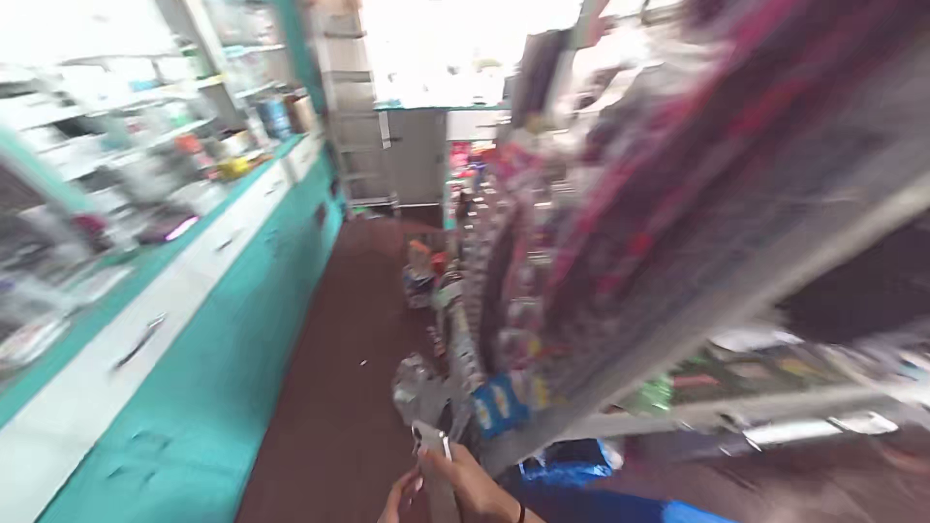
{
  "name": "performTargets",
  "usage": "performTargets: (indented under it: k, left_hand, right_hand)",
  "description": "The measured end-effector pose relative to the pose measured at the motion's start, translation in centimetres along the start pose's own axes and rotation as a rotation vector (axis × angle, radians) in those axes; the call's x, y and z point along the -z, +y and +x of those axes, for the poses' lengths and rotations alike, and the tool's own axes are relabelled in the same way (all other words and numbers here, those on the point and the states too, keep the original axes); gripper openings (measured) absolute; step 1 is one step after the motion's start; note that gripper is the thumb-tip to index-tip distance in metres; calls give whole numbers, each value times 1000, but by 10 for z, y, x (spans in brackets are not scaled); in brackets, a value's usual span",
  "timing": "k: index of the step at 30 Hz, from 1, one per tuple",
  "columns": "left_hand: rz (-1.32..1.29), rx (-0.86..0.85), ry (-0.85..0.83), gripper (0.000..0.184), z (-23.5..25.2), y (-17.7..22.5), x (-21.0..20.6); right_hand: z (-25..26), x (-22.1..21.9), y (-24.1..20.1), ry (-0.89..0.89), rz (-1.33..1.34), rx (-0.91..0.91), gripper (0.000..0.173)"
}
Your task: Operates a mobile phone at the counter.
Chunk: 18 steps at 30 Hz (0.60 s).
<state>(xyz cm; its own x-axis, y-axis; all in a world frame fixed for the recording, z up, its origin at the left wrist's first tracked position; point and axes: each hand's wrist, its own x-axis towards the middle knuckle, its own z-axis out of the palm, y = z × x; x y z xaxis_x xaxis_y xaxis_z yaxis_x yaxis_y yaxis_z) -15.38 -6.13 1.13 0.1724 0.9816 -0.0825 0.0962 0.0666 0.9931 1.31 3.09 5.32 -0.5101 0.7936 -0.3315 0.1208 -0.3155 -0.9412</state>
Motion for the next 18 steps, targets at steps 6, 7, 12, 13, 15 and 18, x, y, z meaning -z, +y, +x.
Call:
performTargets:
  k: [6, 7, 12, 13, 15, 18]
  left_hand:
    - [-145, 171, 619, 97, 3, -7, 32]
    - [-151, 238, 659, 90, 11, -2, 45]
    - [-285, 256, 867, 60, 57, 18, 111]
    - [-406, 207, 870, 59, 66, 24, 125]
    - [-635, 116, 847, 70, 86, 33, 152]
    - [-761, -37, 755, 69, 113, 11, 194]
  right_hand:
    - [101, -90, -34, -335, -546, -94, 76]
    - [119, -101, -36, -368, -595, -110, 80]
    - [205, -108, -62, -532, -580, -39, 74]
    - [221, -108, -74, -558, -560, -2, 71]
    - [252, -102, -100, -557, -535, 87, 65]
    - [301, -92, -125, -543, -470, 174, 58]
